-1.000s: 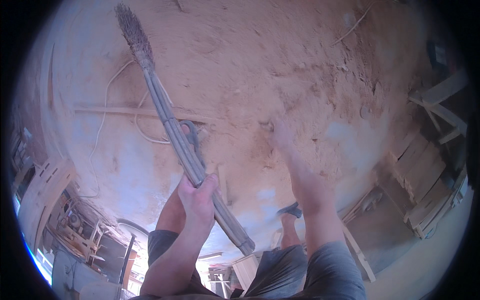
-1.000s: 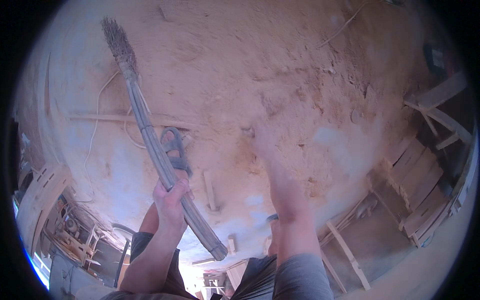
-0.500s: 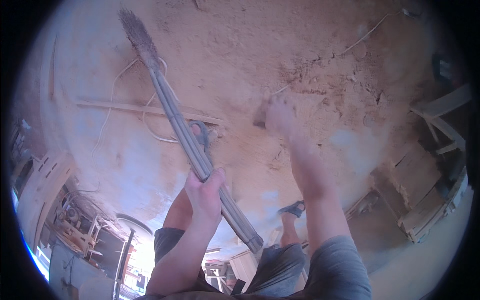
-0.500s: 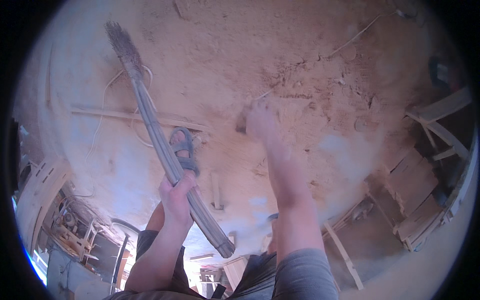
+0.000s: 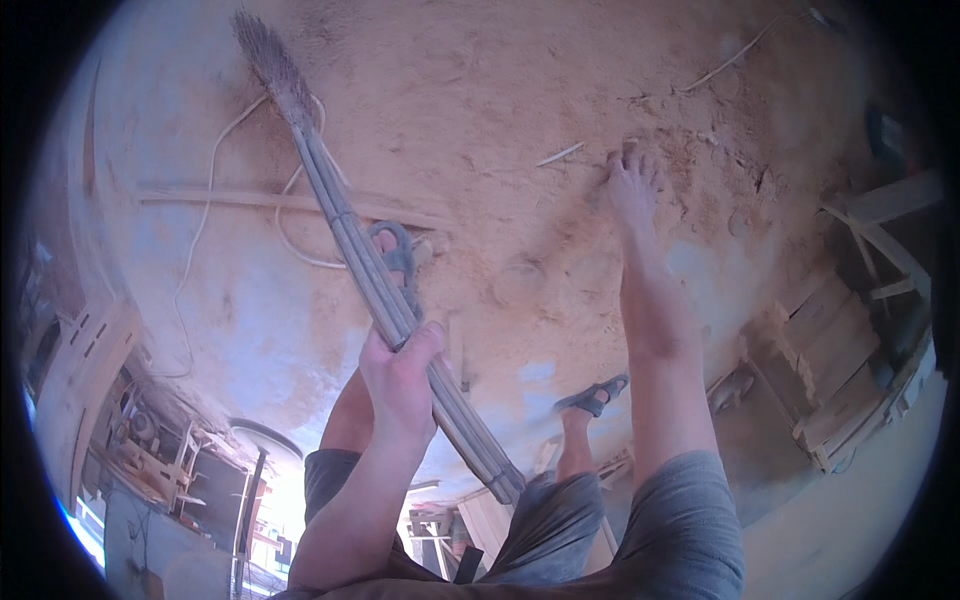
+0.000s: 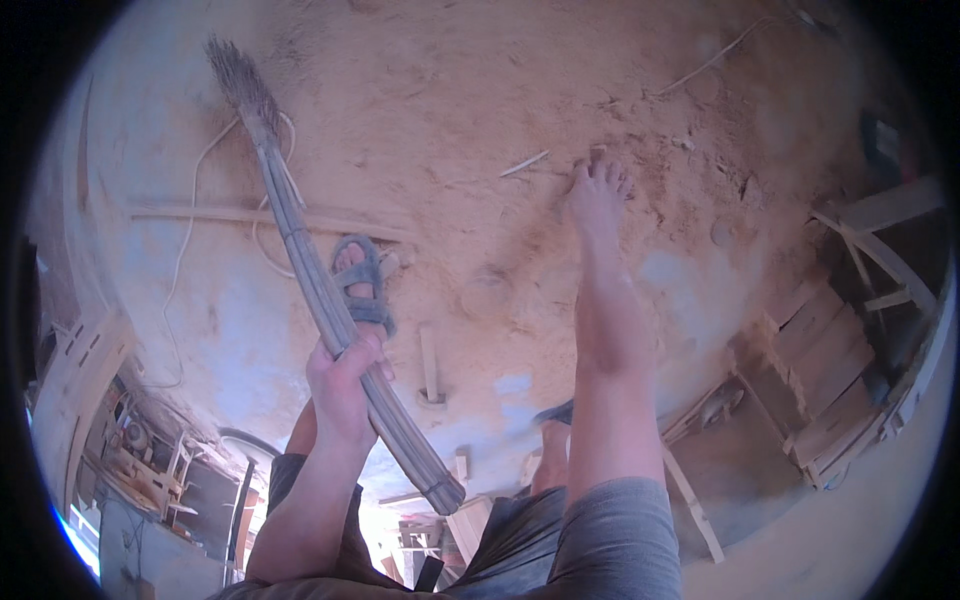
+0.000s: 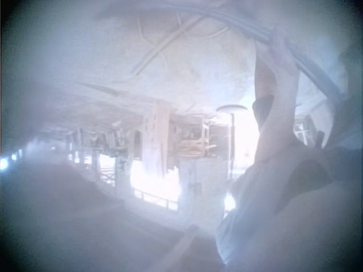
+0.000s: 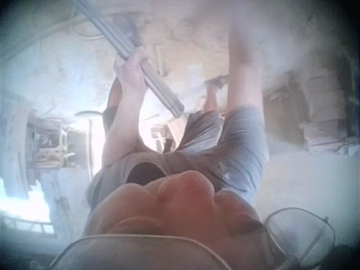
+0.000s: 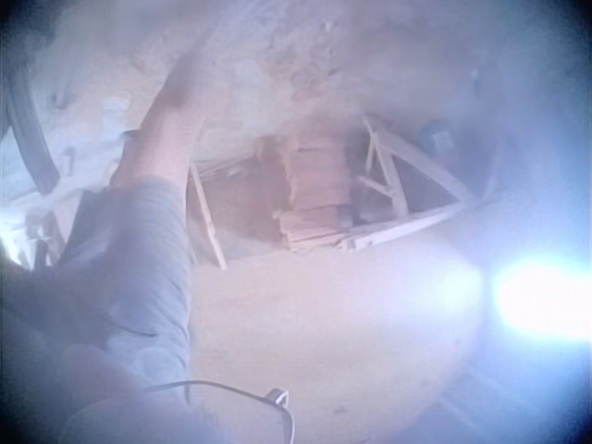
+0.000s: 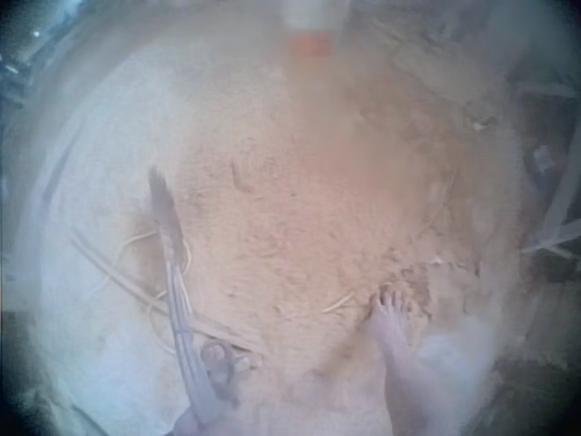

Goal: The person sweeps sawdust and small wood scraps into piles using a broom and picks up debris by hand.

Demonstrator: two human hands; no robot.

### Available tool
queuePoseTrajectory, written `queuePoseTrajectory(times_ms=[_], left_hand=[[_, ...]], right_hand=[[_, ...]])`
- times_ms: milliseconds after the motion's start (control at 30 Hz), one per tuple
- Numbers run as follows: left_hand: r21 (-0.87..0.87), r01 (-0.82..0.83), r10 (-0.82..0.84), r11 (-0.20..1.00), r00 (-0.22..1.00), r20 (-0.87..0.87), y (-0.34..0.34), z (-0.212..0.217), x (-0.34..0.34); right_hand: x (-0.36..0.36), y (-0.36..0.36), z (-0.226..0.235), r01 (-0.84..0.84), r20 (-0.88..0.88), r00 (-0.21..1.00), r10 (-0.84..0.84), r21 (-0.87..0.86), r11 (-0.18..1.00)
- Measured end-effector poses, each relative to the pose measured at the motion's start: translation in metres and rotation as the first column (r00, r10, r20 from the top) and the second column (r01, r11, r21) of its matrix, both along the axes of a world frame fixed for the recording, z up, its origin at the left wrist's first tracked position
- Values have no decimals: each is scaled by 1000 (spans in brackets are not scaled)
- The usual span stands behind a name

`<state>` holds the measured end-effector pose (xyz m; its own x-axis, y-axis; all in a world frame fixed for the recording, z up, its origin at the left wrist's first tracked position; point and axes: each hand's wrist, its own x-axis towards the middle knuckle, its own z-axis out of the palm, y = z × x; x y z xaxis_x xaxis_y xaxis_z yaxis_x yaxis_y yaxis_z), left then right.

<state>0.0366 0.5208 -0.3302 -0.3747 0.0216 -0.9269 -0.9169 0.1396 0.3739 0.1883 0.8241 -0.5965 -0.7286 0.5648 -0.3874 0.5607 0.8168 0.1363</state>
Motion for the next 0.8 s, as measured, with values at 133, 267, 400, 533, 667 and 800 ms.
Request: queuePoseTrajectory(times_ms=[133,267,400,533,667,800], left_hand=[[2,2,-2,1000,999,-45,5,-1,8],[-28,16,-18,999,998,-62,0,0,11],[-26,39,-41,999,996,-73,6,2,22],[-24,50,-51,998,997,-52,7,1,33],[-24,71,-72,997,997,-26,-11,-7,42],[-35,89,-93,995,990,-108,7,-6,55]], right_hand=[[32,14,14,80,234,972,2,-340,937],[54,-22,79,465,102,863,-495,-543,699],[117,-46,106,411,-324,759,-565,-435,801],[172,-47,107,566,-382,-40,-923,-770,294],[205,-50,95,832,-111,299,-948,-457,316],[278,-65,35,835,-19,-152,-988,-537,-119]])
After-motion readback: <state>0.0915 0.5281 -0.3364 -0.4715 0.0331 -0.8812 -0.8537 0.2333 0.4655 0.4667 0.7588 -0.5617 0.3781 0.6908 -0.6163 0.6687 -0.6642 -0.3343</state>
